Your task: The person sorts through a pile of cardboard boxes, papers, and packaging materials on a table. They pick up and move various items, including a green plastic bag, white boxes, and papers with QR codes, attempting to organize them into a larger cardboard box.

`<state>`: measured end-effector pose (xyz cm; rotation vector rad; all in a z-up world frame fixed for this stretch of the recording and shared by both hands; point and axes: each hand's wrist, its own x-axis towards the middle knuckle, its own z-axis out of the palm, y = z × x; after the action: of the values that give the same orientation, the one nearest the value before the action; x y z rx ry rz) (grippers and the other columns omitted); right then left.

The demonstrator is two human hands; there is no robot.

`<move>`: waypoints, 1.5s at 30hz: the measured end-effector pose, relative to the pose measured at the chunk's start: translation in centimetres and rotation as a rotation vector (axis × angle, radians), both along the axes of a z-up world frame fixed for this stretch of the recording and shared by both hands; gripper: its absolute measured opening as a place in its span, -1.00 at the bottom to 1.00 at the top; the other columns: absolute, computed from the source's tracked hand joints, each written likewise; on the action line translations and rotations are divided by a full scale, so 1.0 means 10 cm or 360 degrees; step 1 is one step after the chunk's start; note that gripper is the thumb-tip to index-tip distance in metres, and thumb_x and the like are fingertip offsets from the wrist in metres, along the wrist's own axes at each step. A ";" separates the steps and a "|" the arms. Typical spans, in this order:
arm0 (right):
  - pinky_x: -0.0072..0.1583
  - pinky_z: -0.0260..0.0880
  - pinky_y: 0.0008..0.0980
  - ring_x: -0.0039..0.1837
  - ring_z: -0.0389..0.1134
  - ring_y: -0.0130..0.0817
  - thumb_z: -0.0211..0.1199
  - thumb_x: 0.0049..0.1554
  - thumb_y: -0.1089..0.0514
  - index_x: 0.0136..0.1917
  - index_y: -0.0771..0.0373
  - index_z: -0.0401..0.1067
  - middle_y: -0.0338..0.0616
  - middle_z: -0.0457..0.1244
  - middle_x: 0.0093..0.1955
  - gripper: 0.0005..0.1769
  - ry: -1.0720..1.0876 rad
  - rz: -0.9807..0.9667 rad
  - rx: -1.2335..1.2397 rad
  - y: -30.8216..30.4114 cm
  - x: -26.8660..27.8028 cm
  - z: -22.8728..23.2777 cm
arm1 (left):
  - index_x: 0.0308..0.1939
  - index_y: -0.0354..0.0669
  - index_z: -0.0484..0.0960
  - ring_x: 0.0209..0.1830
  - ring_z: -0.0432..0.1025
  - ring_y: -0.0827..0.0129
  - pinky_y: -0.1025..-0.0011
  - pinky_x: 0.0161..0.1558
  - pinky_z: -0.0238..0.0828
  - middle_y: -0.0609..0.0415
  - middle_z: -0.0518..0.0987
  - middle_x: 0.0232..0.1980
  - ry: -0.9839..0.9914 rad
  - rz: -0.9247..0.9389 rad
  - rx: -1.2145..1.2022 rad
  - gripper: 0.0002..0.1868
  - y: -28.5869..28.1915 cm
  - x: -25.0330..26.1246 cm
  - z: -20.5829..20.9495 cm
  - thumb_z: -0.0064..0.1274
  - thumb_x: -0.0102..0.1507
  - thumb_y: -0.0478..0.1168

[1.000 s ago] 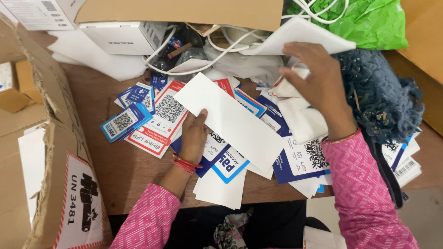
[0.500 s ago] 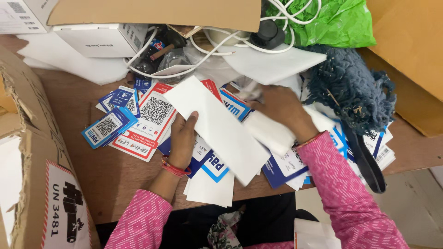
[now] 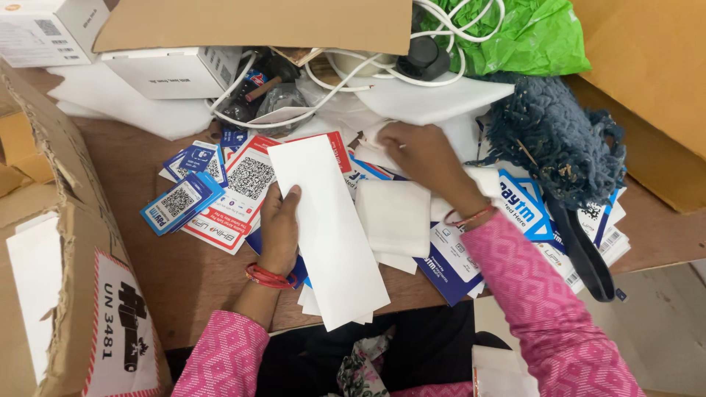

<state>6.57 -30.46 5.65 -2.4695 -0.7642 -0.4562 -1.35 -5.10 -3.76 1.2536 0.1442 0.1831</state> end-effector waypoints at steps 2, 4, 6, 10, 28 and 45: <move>0.06 0.49 -0.14 -0.04 0.50 -0.11 0.19 0.24 0.12 -0.02 0.17 0.57 0.02 0.45 -0.12 -0.83 0.0355 -0.0275 -0.0268 -0.42 0.14 0.14 | 0.19 -0.30 0.50 -0.08 0.49 0.49 0.50 0.01 0.43 0.02 0.63 0.01 0.0016 -0.0018 0.0038 -0.66 -0.02 -0.01 0.03 -0.12 0.38 -0.23; 0.05 0.42 -0.01 0.02 0.42 0.08 0.36 0.06 0.18 0.01 0.17 0.62 0.13 0.41 0.00 -0.78 0.0078 -0.0479 -0.0552 -0.75 0.34 0.19 | 0.22 -0.29 0.50 -0.06 0.50 0.51 0.50 0.02 0.42 0.03 0.63 0.03 0.0001 -0.0024 0.0055 -0.64 -0.03 0.01 0.05 -0.11 0.37 -0.23; 0.06 0.43 -0.01 0.03 0.42 0.14 0.42 0.04 0.16 0.10 0.28 0.56 0.19 0.39 0.03 -0.66 -0.0260 -0.0506 -0.0528 -1.04 0.45 0.20 | 0.20 -0.33 0.51 -0.07 0.49 0.48 0.48 0.01 0.42 0.00 0.63 0.02 -0.0049 -0.0039 0.0040 -0.65 -0.03 0.02 0.04 -0.10 0.39 -0.24; -0.04 0.44 -0.02 0.05 0.42 0.17 0.47 -0.04 0.16 0.15 0.33 0.53 0.19 0.37 0.04 -0.52 -0.0704 -0.0590 -0.0530 -1.02 0.50 0.11 | 0.20 -0.33 0.50 -0.06 0.50 0.48 0.48 0.02 0.43 0.01 0.64 0.01 -0.0046 -0.0073 0.0013 -0.66 -0.03 0.01 0.02 -0.10 0.39 -0.23; 0.04 0.29 -0.04 -0.01 0.39 -0.15 0.45 0.07 0.15 -0.10 0.11 0.59 -0.19 0.38 -0.12 -0.90 -0.0935 -0.0481 -0.0513 -0.78 0.55 0.00 | 0.14 -0.37 0.54 -0.08 0.51 0.50 0.50 0.00 0.45 0.01 0.67 -0.01 -0.0205 -0.0039 0.0164 -0.69 -0.06 0.17 -0.28 -0.06 0.38 -0.26; -0.01 0.32 -0.22 -0.05 0.37 -0.18 0.43 0.24 0.19 -0.07 0.15 0.46 -0.25 0.34 -0.08 -0.86 -0.1327 -0.0296 -0.0483 -0.86 0.54 0.37 | 0.12 -0.35 0.54 -0.12 0.52 0.48 0.48 -0.04 0.47 -0.01 0.67 -0.04 -0.0129 -0.0090 0.0176 -0.71 -0.05 0.15 -0.21 -0.06 0.39 -0.23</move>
<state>12.00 -39.03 9.33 -2.6070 -0.9582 -1.6010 0.12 -5.58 -5.82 1.3562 0.0290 0.1949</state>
